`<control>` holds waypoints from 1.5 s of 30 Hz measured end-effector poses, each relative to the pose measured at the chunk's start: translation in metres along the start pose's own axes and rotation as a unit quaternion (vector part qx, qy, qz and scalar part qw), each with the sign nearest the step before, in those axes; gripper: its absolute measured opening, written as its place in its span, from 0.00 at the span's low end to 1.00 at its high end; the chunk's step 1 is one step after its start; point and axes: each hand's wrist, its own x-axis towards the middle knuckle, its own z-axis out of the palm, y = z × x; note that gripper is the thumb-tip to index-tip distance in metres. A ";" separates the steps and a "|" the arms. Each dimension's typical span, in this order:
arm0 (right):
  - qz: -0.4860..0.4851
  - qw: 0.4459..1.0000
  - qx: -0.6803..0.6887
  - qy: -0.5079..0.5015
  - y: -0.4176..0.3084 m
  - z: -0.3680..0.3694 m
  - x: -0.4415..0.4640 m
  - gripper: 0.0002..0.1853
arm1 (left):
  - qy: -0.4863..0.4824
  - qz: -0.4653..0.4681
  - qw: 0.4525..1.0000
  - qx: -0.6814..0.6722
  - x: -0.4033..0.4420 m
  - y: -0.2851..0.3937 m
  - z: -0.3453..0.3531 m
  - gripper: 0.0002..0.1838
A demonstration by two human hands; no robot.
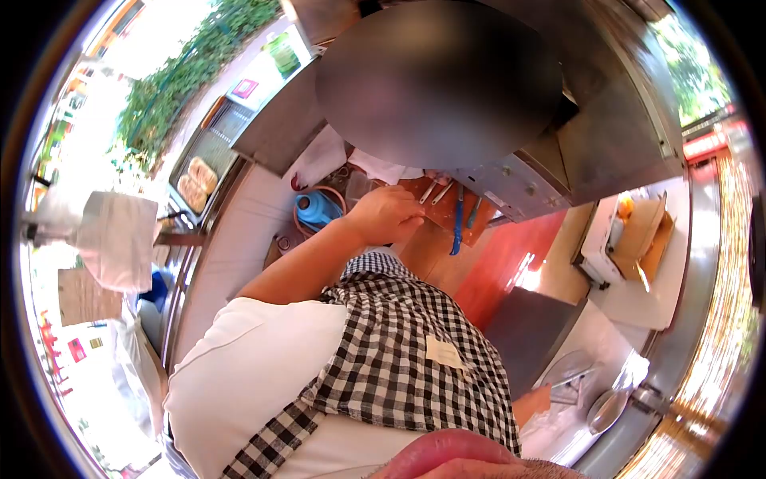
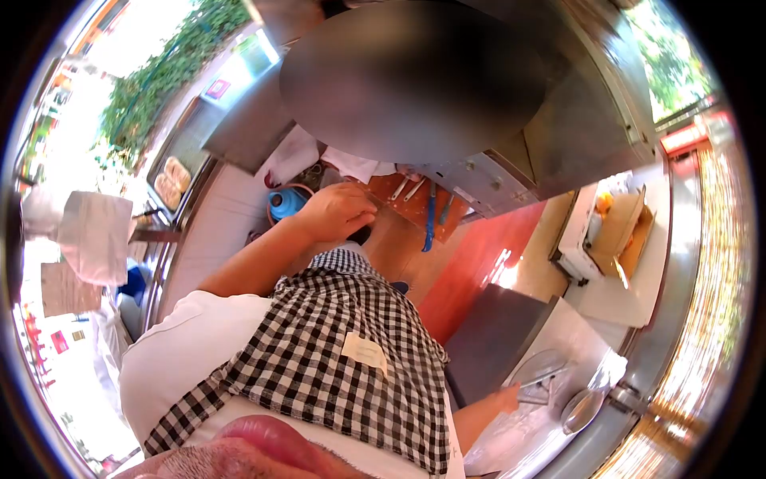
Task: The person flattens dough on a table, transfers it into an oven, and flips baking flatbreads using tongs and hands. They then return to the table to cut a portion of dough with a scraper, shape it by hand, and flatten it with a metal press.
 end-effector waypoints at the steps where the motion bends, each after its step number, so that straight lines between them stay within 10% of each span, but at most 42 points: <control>1: -0.014 1.000 -0.004 -0.011 0.002 0.000 0.005 0.40 | 0.012 -0.020 1.000 0.009 -0.012 -0.003 -0.004 0.08; 29: -0.284 0.952 -0.088 -0.078 0.054 0.003 -0.100 0.27 | -0.179 -0.338 0.924 -0.007 -0.264 -0.191 -0.006 0.14; 34: -0.196 0.957 0.069 -0.202 0.072 0.002 -0.141 0.24 | -0.243 -0.444 0.862 -0.022 -0.317 -0.211 0.003 0.14; 40: -0.158 0.959 0.085 -0.220 0.091 0.009 -0.177 0.22 | -0.355 -0.285 0.882 0.120 -0.382 -0.255 0.041 0.14; 43: -0.120 0.947 0.118 -0.272 0.097 0.014 -0.170 0.22 | -0.228 -0.451 0.861 0.047 -0.355 -0.212 0.029 0.14; 45: -0.100 0.933 0.134 -0.319 0.104 0.020 -0.152 0.21 | -0.261 -0.399 0.876 0.068 -0.346 -0.201 0.034 0.14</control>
